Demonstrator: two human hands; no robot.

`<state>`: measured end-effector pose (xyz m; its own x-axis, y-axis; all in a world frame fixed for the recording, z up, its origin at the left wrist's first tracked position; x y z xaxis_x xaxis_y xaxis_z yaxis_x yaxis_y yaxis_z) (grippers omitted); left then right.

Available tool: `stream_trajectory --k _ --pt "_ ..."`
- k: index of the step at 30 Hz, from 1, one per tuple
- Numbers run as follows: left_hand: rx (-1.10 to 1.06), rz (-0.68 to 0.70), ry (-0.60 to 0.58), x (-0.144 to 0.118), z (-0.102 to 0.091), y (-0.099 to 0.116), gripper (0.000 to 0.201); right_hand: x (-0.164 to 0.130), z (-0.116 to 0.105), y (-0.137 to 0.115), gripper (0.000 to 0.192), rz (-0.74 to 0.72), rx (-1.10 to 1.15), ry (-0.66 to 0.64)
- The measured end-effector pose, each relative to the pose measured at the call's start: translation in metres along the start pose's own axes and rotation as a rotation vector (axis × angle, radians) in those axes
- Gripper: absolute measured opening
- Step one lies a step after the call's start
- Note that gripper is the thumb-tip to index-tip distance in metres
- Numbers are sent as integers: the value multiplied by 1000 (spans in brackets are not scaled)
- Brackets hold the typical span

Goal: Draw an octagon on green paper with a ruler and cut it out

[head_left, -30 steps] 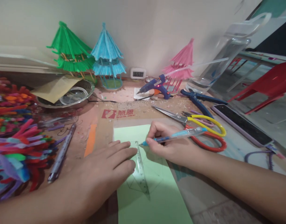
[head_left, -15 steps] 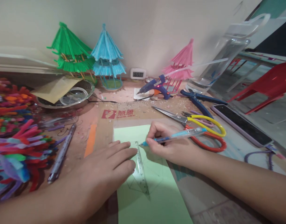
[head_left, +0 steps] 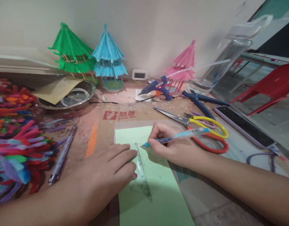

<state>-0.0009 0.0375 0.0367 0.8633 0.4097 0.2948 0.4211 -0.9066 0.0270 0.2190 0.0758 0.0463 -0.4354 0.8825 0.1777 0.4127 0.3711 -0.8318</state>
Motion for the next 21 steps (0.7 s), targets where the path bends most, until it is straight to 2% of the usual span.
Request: stream_trajectory --k 21 --pt "-19 -9 15 1 4 0 22 0 1 0 14 24 -16 4"
Point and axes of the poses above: each hand's wrist, its own x-axis towards the middle knuckle, its own z-axis out of the palm, y = z × x, the point moved 2 cm from there along x, towards the middle knuckle, and after that the axes turned 2 degrees about -y, right-handed, at the moved point
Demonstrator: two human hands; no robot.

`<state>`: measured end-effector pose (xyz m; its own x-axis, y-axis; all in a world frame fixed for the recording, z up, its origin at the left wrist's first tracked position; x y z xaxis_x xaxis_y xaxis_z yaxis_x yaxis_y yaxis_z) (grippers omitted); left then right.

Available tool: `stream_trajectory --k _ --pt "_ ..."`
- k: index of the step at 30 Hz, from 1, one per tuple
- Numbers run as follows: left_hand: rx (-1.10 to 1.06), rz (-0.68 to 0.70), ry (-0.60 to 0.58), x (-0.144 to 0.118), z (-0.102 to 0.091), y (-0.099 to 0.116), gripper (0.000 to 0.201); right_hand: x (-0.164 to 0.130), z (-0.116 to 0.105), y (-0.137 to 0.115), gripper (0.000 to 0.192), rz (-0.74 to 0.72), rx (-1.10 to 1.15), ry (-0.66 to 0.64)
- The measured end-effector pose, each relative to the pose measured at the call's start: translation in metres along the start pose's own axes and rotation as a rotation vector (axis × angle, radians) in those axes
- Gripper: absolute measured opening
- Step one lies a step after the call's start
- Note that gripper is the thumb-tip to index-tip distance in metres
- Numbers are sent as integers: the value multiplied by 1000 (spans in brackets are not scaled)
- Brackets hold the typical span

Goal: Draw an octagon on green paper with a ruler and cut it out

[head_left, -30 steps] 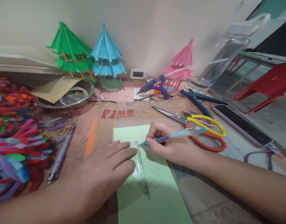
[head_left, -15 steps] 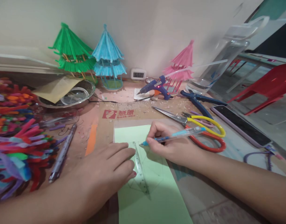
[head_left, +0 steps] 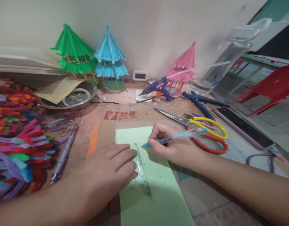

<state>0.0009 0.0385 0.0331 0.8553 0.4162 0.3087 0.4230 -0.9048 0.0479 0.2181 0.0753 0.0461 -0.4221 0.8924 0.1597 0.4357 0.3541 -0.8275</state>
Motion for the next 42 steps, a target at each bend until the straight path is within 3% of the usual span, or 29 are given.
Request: stream_trajectory --k 42 --pt "28 -2 21 3 -3 0 22 0 0 0 14 29 8 -7"
Point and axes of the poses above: each hand's wrist, its own x-axis towards the middle knuckle, its own z-axis out of the palm, y = z × x, the point moved 2 cm from there along x, towards the middle knuckle, and after that the axes turned 2 degrees about -y, right-handed, at the moved point
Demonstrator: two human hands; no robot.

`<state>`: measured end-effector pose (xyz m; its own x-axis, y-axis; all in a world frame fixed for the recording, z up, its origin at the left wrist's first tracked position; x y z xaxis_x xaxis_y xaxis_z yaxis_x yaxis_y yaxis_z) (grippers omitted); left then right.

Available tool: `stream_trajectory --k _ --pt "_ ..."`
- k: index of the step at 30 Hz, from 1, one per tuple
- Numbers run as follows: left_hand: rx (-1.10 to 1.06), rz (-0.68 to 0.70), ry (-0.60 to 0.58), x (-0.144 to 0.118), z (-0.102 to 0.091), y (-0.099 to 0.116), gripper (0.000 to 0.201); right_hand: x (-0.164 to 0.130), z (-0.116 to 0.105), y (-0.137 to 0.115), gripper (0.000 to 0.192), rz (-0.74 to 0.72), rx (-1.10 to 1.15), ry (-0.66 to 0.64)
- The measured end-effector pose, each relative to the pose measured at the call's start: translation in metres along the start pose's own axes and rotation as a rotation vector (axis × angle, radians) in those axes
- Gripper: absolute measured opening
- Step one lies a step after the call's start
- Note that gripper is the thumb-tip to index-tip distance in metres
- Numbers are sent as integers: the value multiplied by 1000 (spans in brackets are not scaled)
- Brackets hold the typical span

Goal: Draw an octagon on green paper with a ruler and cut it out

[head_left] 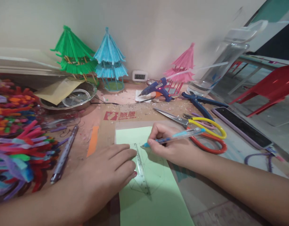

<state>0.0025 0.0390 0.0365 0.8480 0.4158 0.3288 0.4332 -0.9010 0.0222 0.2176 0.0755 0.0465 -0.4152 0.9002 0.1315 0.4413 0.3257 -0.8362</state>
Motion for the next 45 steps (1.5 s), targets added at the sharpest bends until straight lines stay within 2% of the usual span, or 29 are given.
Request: stream_trajectory --k 3,7,9,14,20,24,30,34,40,45 --pt "-6 0 1 1 0 1 23 -2 0 0 15 -27 26 28" --pt "-2 -5 -13 -1 2 1 23 -6 -5 4 7 -106 65 216" --pt "12 0 -13 -2 2 1 24 -5 -9 8 13 -146 -1 274" --pt "57 14 56 1 1 1 32 5 -9 19 11 -135 -259 203" --pt "69 27 83 4 1 1 37 6 -5 24 17 -282 -321 147" --pt "75 14 77 3 0 2 35 5 -7 22 21 -227 -333 168" --pt "68 34 67 6 -6 4 38 6 -8 18 15 -103 -193 161" --pt "51 57 61 7 -8 4 41 7 -6 21 13 -82 -153 159" --pt "46 28 54 7 -10 0 40 4 -5 25 17 -28 -146 244" --pt "34 6 45 8 -13 1 43 -3 -8 14 12 0 -134 319"
Point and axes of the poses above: each hand's wrist, its own x-axis towards the middle knuckle, its own z-axis out of the palm, y = z × x, the point moved 2 cm from there along x, towards the middle knuckle, and after that the axes turned 2 degrees about -y, right-handed, at the moved point
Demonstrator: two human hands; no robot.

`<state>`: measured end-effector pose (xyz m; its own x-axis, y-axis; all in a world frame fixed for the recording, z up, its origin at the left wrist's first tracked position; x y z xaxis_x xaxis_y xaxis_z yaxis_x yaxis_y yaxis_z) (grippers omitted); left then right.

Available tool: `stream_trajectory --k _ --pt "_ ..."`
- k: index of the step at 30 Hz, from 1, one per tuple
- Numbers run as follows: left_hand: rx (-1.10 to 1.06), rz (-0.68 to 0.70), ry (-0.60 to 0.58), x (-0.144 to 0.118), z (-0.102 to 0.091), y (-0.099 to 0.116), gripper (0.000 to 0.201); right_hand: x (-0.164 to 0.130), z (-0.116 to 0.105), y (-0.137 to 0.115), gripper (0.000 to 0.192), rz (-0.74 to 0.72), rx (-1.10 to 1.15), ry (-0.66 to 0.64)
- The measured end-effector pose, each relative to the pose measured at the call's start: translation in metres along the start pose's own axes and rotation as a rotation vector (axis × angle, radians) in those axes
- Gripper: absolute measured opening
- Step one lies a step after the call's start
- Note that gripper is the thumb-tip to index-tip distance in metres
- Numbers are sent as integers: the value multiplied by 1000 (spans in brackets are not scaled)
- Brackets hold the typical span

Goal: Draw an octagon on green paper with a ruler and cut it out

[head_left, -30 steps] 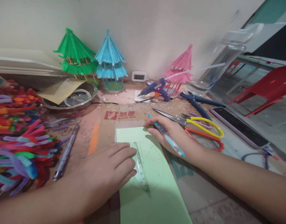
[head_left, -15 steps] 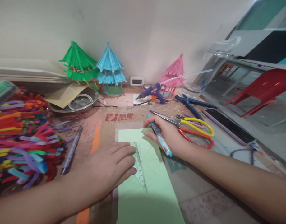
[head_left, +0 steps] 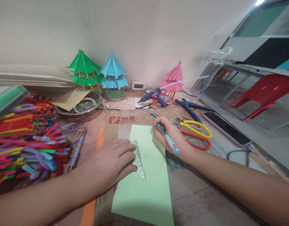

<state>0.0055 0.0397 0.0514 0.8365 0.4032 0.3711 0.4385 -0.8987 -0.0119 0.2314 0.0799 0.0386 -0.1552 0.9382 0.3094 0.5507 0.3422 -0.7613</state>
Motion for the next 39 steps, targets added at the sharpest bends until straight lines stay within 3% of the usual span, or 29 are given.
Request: stream_trajectory --k 5,14,21,28,35,39 --pt "3 -24 -12 0 0 0 44 -5 -5 -10 13 -20 42 -14" --pt "13 -102 -14 0 -1 -5 44 2 -5 -3 13 0 116 73" --pt "15 -123 -9 1 -1 -6 33 -11 -7 -14 8 -33 149 14" --pt "7 -139 -25 -1 -2 -8 37 -3 -7 -8 13 -51 113 146" --pt "16 -144 -42 -3 -1 -6 37 -11 -6 -15 9 -48 141 7" --pt "21 -128 -31 0 -2 -4 37 -15 -5 -19 7 -80 190 -10"
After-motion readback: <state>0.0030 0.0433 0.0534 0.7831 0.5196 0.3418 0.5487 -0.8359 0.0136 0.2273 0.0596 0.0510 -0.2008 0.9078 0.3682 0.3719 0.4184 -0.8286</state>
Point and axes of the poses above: each hand's wrist, its own x-axis towards the middle knuckle, its own z-axis out of the palm, y = z × x, the point moved 2 cm from there along x, towards the middle knuckle, and after that the axes turned 2 degrees about -y, right-handed, at the moved point
